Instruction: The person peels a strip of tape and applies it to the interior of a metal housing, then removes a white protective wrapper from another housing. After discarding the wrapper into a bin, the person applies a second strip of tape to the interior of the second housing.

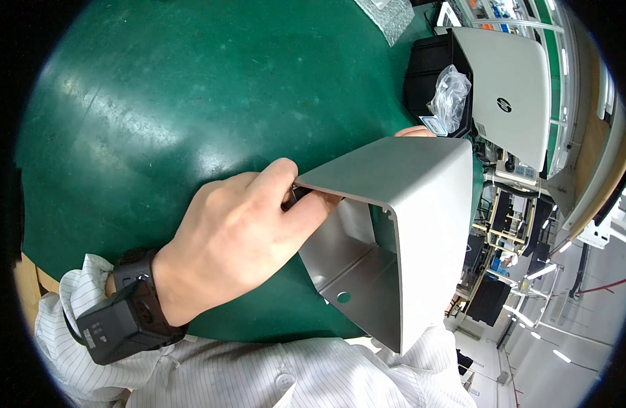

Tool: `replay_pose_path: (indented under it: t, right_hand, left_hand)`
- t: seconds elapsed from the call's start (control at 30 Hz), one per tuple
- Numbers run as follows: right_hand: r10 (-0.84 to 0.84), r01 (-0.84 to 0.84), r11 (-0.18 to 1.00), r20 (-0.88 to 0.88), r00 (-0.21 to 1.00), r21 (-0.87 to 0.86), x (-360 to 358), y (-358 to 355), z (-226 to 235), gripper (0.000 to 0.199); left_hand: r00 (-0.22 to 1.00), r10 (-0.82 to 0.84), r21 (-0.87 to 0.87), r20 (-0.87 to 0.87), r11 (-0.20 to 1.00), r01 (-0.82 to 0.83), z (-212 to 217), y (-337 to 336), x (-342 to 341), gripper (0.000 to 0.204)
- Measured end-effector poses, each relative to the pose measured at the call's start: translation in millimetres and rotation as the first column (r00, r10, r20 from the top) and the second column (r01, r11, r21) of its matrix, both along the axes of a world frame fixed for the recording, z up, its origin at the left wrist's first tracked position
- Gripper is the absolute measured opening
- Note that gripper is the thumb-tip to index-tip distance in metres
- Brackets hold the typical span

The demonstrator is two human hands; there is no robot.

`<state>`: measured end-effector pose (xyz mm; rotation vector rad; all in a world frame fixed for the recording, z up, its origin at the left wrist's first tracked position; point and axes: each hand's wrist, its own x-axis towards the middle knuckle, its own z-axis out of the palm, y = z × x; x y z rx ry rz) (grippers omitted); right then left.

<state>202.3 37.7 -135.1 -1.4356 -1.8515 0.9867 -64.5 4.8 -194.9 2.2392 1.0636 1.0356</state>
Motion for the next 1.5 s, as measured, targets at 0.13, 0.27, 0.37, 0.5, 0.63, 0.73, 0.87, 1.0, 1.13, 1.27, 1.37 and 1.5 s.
replay_pose_path:
  t: [0.13, 0.27, 0.37, 0.5, 0.63, 0.73, 0.87, 1.0, 1.13, 1.27, 1.37, 1.5]
  right_hand:
    - [-0.058, 0.058, 0.998, 0.019, 0.998, -0.020, 3, -2, -3, 0.022]
    - [-0.082, 0.083, 0.996, 0.042, 0.996, -0.029, 6, -2, -3, 0.021]
    - [-0.093, 0.095, 0.995, 0.027, 0.995, -0.041, 11, -3, -3, 0.021]
    - [-0.102, 0.101, 0.993, -0.007, 0.995, -0.061, 13, -3, -4, 0.021]
    - [-0.108, 0.107, 0.992, -0.017, 0.994, -0.069, 16, -4, -5, 0.021]
    - [-0.098, 0.096, 0.993, -0.016, 0.995, -0.066, 14, -3, -6, 0.021]
    - [-0.087, 0.085, 0.995, -0.022, 0.996, -0.059, 14, -3, -6, 0.022]
    - [-0.079, 0.078, 0.996, -0.018, 0.997, -0.050, 13, -3, -5, 0.022]
    - [-0.064, 0.062, 0.997, -0.028, 0.998, -0.043, 10, -1, -6, 0.022]
    - [-0.054, 0.053, 0.998, -0.025, 0.998, -0.033, 9, 0, -4, 0.023]
    - [-0.042, 0.041, 0.999, -0.030, 0.999, -0.027, 6, 1, -3, 0.023]
    - [-0.034, 0.034, 0.999, -0.030, 0.999, -0.016, 3, 0, -1, 0.023]
  left_hand:
    - [1.000, -0.001, -0.004, -0.001, 1.000, 0.001, -1, 0, 1, 0.032]
    - [1.000, -0.006, -0.005, -0.017, 1.000, 0.006, 1, 0, -1, 0.032]
    - [1.000, -0.005, 0.011, -0.006, 1.000, 0.005, -1, 1, 1, 0.033]
    - [1.000, 0.002, 0.010, -0.020, 1.000, -0.002, 1, 0, -1, 0.033]
    - [1.000, -0.019, 0.002, -0.016, 1.000, 0.019, 0, 1, 1, 0.034]
    - [1.000, -0.019, -0.006, -0.021, 1.000, 0.018, 1, 1, -1, 0.034]
    - [0.999, -0.020, -0.008, -0.033, 1.000, 0.019, 2, 1, -1, 0.035]
    - [0.999, -0.026, -0.002, -0.028, 1.000, 0.026, 0, 1, 1, 0.035]
    - [0.999, -0.022, -0.004, -0.034, 1.000, 0.022, 2, 1, -1, 0.035]
    - [0.999, -0.017, -0.010, -0.028, 1.000, 0.016, 1, 1, 1, 0.036]
    - [1.000, -0.022, -0.007, -0.019, 1.000, 0.022, 2, 1, -1, 0.037]
    - [1.000, -0.023, -0.006, -0.020, 1.000, 0.023, 1, 1, -1, 0.037]
